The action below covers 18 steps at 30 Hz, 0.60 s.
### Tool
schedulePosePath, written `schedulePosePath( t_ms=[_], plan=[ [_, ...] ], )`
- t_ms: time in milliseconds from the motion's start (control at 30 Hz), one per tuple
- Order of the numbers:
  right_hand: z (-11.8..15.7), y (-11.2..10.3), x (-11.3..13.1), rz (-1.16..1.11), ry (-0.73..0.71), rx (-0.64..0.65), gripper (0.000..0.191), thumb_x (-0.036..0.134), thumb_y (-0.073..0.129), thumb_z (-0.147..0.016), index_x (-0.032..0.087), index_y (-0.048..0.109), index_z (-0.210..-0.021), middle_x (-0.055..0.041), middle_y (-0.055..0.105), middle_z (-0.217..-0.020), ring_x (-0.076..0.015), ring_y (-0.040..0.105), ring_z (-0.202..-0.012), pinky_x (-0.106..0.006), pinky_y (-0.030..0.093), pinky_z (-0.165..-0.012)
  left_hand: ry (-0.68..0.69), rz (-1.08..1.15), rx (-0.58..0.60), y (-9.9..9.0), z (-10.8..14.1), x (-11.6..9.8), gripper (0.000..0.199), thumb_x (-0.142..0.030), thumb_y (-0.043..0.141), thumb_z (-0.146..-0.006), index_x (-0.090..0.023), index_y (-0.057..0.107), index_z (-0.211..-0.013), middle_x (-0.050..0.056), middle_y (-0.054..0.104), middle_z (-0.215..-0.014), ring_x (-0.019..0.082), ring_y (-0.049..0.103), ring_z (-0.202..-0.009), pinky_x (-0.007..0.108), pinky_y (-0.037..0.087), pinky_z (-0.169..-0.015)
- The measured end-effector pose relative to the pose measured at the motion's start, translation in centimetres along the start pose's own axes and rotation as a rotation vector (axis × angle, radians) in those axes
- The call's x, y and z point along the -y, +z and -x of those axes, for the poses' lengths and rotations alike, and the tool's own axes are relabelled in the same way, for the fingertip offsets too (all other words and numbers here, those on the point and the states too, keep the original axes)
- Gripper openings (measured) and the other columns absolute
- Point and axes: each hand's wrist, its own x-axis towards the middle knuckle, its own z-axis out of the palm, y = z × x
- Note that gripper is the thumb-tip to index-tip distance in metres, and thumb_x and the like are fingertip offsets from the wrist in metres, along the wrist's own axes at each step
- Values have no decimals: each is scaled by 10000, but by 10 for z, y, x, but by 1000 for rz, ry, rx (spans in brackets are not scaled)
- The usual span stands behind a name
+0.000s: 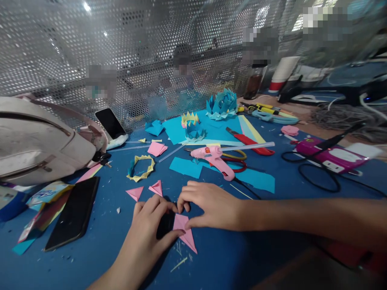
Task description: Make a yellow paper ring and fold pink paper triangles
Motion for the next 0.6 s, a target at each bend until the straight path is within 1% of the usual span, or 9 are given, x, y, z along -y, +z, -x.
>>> schedulePosePath(
  t_ms=[133, 333, 467, 600],
  plan=[
    [0, 2, -1, -28, -5, -20, 234, 310, 810, -798, 196, 653, -927, 24, 639, -870, -155, 565, -852, -259, 375, -682, -40, 81, 56, -1, -6, 1, 294, -316, 769, -842, -240, 590, -1061, 16, 632, -1028, 232, 609, -961, 338, 399, -806],
    [-1, 1, -1, -39, 8, -9, 286, 362, 840, -772, 202, 675, -943, 28, 636, -863, -156, 561, -863, -256, 377, -694, -101, 144, 114, -3, -10, 0, 246, -253, 788, -816, -240, 584, -953, -22, 638, -999, 219, 604, -957, 333, 364, -812],
    [-1, -1, -2, -45, -12, 21, 201, 309, 823, -794, 203, 689, -898, 28, 656, -835, -158, 561, -851, -258, 374, -692, -183, 172, 115, -2, -6, -6, 207, -248, 765, -838, -237, 566, -893, -42, 650, -912, 213, 576, -889, 338, 353, -805],
    [-1, -1, -3, -44, -37, 19, 103, 235, 785, -829, 194, 692, -848, 30, 663, -809, -149, 560, -837, -252, 380, -692, -197, 203, 109, -1, -6, -8, 195, -261, 767, -836, -242, 574, -856, -53, 651, -858, 208, 549, -839, 333, 344, -782]
  ],
)
